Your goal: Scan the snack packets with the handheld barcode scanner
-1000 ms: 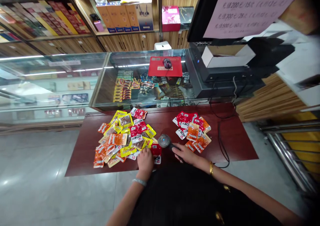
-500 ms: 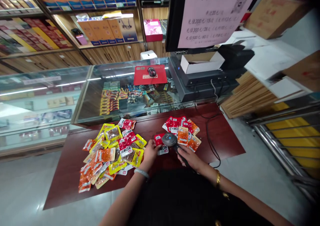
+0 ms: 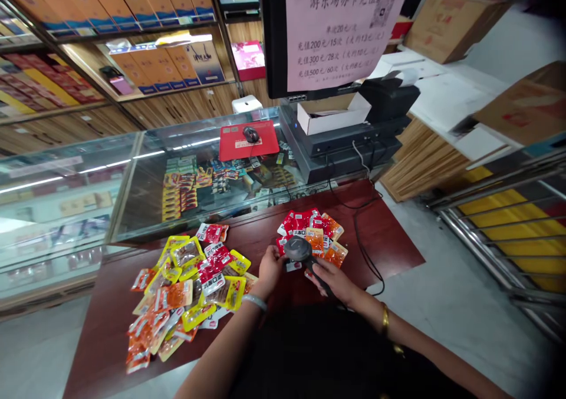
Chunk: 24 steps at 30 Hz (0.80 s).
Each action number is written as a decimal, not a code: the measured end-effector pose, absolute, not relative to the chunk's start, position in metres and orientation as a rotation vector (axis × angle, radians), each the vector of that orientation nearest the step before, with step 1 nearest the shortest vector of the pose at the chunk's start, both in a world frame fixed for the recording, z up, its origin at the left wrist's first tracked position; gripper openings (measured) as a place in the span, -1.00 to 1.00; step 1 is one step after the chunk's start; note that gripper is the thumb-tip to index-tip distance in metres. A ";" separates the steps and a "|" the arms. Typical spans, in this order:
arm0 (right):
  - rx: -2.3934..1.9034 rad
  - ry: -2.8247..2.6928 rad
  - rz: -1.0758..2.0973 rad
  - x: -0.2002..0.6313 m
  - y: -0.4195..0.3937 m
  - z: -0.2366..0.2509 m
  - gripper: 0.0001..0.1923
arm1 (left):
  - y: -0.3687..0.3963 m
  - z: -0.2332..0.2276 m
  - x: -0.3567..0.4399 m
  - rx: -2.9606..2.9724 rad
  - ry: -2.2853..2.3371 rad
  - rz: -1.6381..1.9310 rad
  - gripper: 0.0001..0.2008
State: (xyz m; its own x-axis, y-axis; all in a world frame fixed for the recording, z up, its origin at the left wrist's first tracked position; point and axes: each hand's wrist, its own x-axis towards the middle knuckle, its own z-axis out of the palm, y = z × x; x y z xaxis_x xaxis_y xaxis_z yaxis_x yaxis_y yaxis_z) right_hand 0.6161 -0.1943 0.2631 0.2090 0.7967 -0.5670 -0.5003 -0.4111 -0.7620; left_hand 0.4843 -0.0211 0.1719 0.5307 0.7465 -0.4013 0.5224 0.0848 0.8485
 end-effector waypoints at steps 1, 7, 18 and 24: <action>-1.367 -0.291 1.459 0.618 -0.195 0.263 -0.34 | -0.023 0.173 0.493 1.547 1.085 0.246 -0.82; -1.372 -0.274 1.430 0.622 -0.189 0.259 -0.34 | -0.016 0.187 0.508 1.530 0.944 0.288 -0.72; -1.404 -0.449 1.560 0.596 -0.165 0.255 -0.35 | -0.017 0.194 0.309 1.797 1.927 -0.118 -0.58; -1.401 -0.556 1.646 0.587 -0.158 0.255 -0.31 | -0.038 0.175 0.281 1.460 1.773 -0.073 -0.55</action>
State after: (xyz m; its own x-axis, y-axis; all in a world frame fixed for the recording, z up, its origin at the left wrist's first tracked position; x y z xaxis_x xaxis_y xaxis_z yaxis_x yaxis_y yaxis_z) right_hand 0.5874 -0.1579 0.2546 0.0219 0.8347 -0.5503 -0.3298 -0.5136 -0.7921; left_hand 0.2808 -0.0384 0.1749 0.0078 0.7925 -0.6098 0.8398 0.3259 0.4343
